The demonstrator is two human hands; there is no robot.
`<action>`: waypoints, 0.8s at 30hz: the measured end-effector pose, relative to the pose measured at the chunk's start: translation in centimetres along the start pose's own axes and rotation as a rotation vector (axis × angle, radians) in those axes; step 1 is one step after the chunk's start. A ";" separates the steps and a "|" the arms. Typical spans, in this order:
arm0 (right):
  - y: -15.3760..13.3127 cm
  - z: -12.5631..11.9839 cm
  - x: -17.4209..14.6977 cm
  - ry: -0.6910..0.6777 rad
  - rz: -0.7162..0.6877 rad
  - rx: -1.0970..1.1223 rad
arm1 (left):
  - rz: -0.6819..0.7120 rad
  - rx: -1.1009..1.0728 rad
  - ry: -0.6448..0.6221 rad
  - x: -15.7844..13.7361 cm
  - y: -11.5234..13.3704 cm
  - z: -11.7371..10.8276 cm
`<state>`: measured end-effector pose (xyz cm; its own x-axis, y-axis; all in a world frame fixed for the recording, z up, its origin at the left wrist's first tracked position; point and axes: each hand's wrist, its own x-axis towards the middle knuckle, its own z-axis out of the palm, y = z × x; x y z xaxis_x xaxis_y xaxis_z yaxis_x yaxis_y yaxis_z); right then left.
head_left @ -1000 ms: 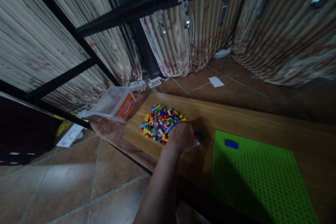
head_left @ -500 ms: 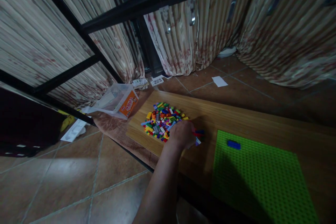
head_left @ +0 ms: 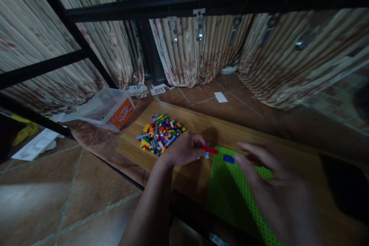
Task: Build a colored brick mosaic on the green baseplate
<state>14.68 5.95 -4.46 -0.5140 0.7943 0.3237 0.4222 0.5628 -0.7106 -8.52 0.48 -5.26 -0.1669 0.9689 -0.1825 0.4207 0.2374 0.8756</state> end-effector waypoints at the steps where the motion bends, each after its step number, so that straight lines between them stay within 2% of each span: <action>1: -0.5 0.9 1.4 -0.052 0.009 0.030 | 0.020 -0.074 -0.029 0.0 0.3 0.1; 3: -1.2 2.7 3.0 -0.170 0.036 0.133 | 0.043 -0.199 -0.060 -0.1 0.8 0.3; 5: -1.3 4.1 3.4 -0.210 0.061 0.229 | 0.050 -0.294 -0.065 -0.1 1.4 0.4; 10: -0.4 4.9 2.7 -0.131 0.171 0.362 | 0.015 -0.522 -0.036 0.1 1.8 1.0; 14: 0.0 5.1 2.6 -0.121 0.256 0.418 | -0.006 -0.659 -0.042 0.7 1.3 1.8; 19: 0.4 5.3 2.7 -0.145 0.301 0.446 | 0.030 -0.574 -0.086 1.1 1.0 2.3; 24: 2.5 3.3 3.5 -0.058 0.384 0.414 | 0.007 -0.196 -0.043 1.2 0.3 2.1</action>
<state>11.45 9.41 -7.17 -0.4262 0.9040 -0.0331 0.2651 0.0899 -0.9600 -6.71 1.87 -6.14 -0.1249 0.9736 -0.1911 0.2399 0.2165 0.9463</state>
